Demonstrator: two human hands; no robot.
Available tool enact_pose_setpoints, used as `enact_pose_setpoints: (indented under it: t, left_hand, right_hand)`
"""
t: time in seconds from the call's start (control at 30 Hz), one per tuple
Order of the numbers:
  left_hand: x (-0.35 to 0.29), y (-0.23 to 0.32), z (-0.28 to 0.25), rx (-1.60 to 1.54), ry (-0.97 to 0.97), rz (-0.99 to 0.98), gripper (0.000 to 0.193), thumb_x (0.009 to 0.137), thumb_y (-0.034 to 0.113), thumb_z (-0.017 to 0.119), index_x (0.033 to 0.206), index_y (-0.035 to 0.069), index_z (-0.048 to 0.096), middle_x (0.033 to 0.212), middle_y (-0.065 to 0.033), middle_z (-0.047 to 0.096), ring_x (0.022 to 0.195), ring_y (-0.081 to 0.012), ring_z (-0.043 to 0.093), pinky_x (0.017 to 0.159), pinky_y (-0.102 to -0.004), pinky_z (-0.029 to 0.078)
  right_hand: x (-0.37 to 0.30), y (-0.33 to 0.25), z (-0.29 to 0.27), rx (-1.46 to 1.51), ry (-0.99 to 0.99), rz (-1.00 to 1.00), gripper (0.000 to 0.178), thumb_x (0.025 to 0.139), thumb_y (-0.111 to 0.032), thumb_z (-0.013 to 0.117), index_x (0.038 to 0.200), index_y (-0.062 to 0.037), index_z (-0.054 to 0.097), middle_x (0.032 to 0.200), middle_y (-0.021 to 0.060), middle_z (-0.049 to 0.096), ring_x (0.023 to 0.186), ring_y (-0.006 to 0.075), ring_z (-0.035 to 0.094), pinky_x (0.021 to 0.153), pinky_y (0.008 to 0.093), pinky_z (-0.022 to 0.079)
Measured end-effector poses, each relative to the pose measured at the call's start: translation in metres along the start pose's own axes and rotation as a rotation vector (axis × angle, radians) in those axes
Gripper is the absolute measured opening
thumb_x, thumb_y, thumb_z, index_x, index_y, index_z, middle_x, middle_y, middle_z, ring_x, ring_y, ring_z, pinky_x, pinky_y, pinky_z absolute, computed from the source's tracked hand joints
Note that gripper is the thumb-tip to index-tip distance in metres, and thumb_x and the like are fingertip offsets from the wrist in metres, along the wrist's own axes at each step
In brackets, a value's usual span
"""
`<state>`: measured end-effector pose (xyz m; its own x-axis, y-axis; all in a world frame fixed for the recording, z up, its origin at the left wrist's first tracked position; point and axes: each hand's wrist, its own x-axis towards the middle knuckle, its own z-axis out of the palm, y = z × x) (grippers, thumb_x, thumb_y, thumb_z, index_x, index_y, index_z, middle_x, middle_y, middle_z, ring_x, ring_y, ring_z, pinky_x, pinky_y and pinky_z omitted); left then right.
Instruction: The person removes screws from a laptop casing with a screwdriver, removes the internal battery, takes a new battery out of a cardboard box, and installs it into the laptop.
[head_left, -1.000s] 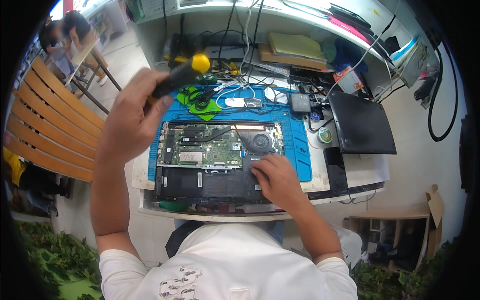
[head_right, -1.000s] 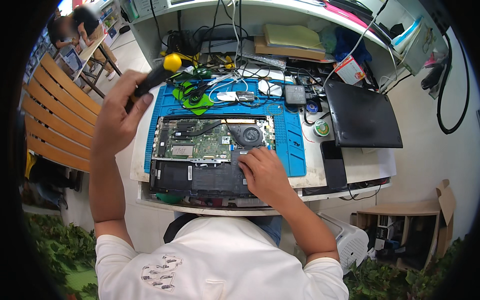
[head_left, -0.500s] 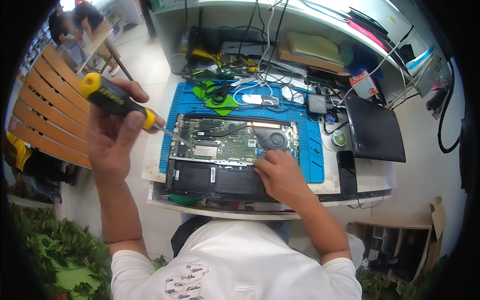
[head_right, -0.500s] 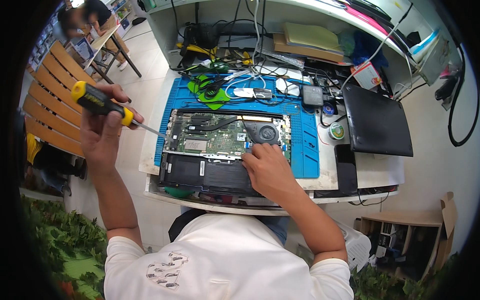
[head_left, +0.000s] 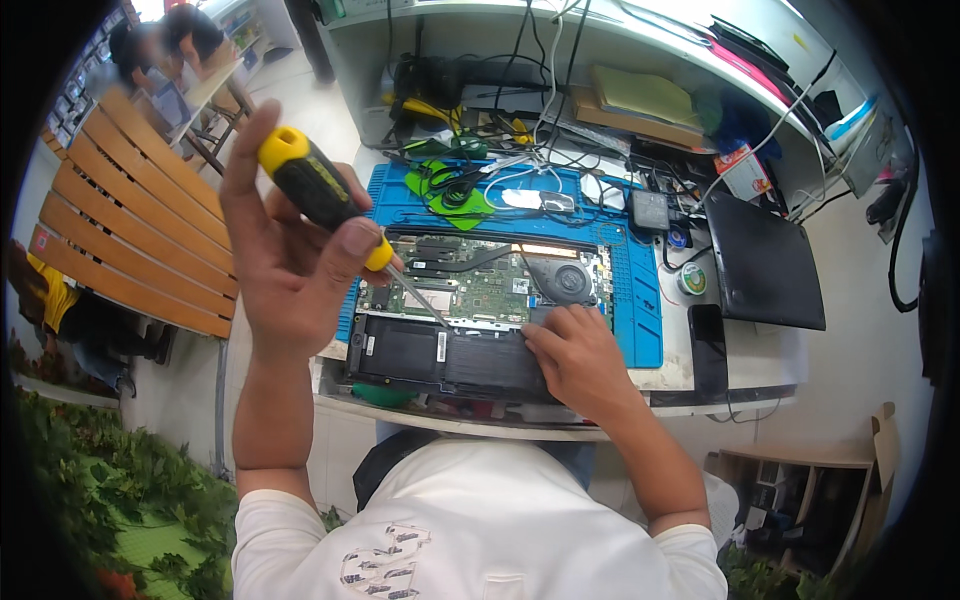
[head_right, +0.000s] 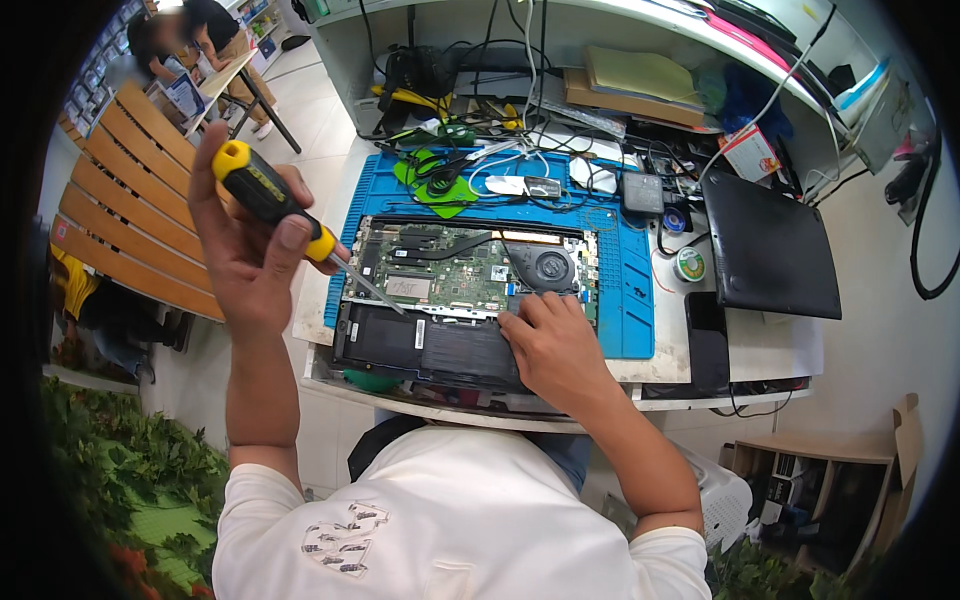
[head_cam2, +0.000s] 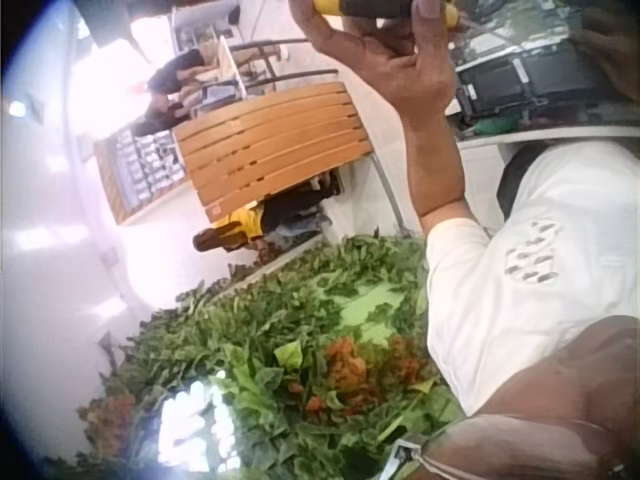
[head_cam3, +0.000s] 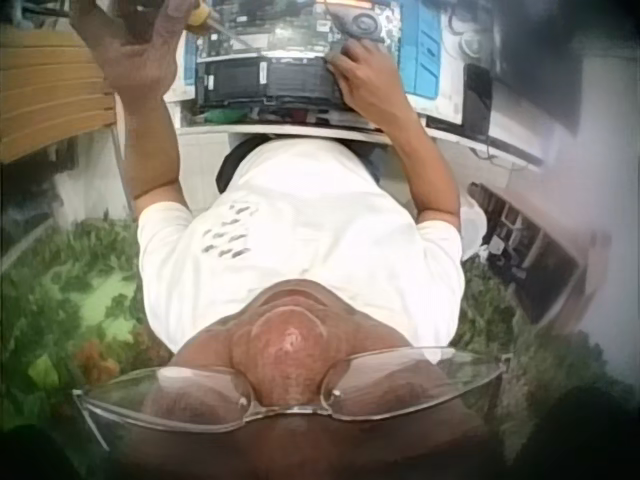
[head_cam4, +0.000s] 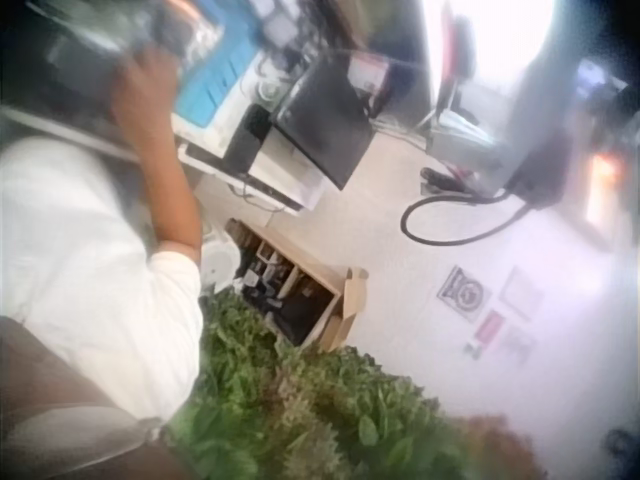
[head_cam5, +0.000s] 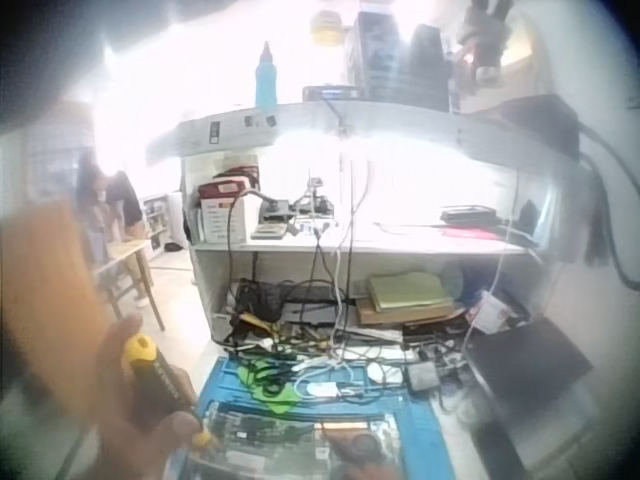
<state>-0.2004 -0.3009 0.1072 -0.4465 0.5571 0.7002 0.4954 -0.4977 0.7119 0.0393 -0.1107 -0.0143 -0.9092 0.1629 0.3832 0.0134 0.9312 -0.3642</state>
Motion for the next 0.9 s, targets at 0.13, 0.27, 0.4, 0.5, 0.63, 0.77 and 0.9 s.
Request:
enact_pose_setpoints:
  t: [0.13, 0.27, 0.4, 0.5, 0.63, 0.77, 0.9]
  left_hand:
    - [-0.012, -0.009, 0.021, -0.012, -0.028, -0.094, 0.091, 0.102, 0.004, 0.074, 0.172, 0.013, 0.016, 0.107, -0.0101, 0.065, 0.088, -0.0096, 0.068, 0.070, -0.0225, 0.062]
    - [-0.017, -0.010, 0.026, 0.007, -0.108, -0.272, 0.081, 0.103, -0.003, 0.063, 0.171, 0.012, 0.022, 0.103, -0.0064, 0.062, 0.082, -0.0070, 0.061, 0.071, -0.0219, 0.051]
    - [-0.016, -0.028, 0.032, 0.058, -0.342, -0.690, 0.063, 0.096, 0.001, 0.061, 0.156, 0.008, 0.045, 0.097, -0.0053, 0.060, 0.076, -0.0090, 0.059, 0.067, -0.0233, 0.048]
    - [-0.017, -0.054, 0.042, -0.101, -0.534, -1.098, 0.051, 0.093, 0.007, 0.068, 0.144, 0.004, 0.059, 0.081, -0.0005, 0.056, 0.060, -0.0076, 0.051, 0.055, -0.0253, 0.043]
    - [-0.042, -0.070, 0.048, -0.276, -0.583, -1.381, 0.044, 0.094, 0.008, 0.073, 0.137, 0.006, 0.067, 0.073, 0.0044, 0.054, 0.055, -0.0053, 0.047, 0.052, -0.0227, 0.039]
    - [-0.056, -0.073, 0.052, 0.228, -0.730, -0.927, 0.034, 0.094, 0.013, 0.077, 0.127, 0.004, 0.074, 0.075, 0.0009, 0.060, 0.057, -0.0089, 0.052, 0.055, -0.0274, 0.044]
    - [-0.044, -0.057, 0.057, 0.632, -0.760, -0.697, 0.031, 0.095, 0.024, 0.080, 0.108, -0.002, 0.073, 0.081, -0.0193, 0.071, 0.070, -0.0346, 0.069, 0.069, -0.0443, 0.053]
  right_hand:
    - [-0.003, 0.004, -0.001, 0.023, 0.011, -0.002, 0.015, 0.093, -0.006, 0.077, 0.108, -0.0072, 0.076, 0.097, 0.0087, 0.065, 0.093, 0.0308, 0.060, 0.085, 0.0433, 0.046]
    - [-0.007, 0.012, 0.001, 0.063, 0.077, 0.064, 0.013, 0.094, -0.005, 0.075, 0.106, -0.0064, 0.075, 0.099, 0.0101, 0.067, 0.093, 0.0330, 0.062, 0.086, 0.0446, 0.047]
    - [0.002, 0.017, 0.002, 0.140, 0.074, 0.108, 0.009, 0.095, -0.008, 0.074, 0.103, -0.0038, 0.074, 0.092, 0.0127, 0.069, 0.089, 0.0344, 0.066, 0.081, 0.0456, 0.050]
    - [0.014, 0.011, -0.001, 0.311, -0.066, 0.319, 0.010, 0.096, -0.010, 0.073, 0.103, -0.0025, 0.075, 0.092, 0.0166, 0.072, 0.085, 0.0397, 0.070, 0.077, 0.0501, 0.054]
    - [0.029, 0.005, -0.011, 0.363, -0.193, 0.499, 0.011, 0.098, -0.012, 0.070, 0.102, -0.0021, 0.075, 0.095, 0.0185, 0.074, 0.085, 0.0431, 0.072, 0.077, 0.0529, 0.057]
    - [0.025, 0.022, 0.011, 0.208, 0.024, 0.230, 0.011, 0.097, -0.013, 0.074, 0.101, -0.0028, 0.075, 0.093, 0.0164, 0.075, 0.081, 0.0406, 0.072, 0.073, 0.0520, 0.056]
    - [0.037, 0.024, 0.007, 0.113, -0.139, 0.136, 0.010, 0.098, -0.012, 0.070, 0.096, -0.0018, 0.072, 0.097, 0.0154, 0.071, 0.095, 0.0401, 0.072, 0.083, 0.0528, 0.058]
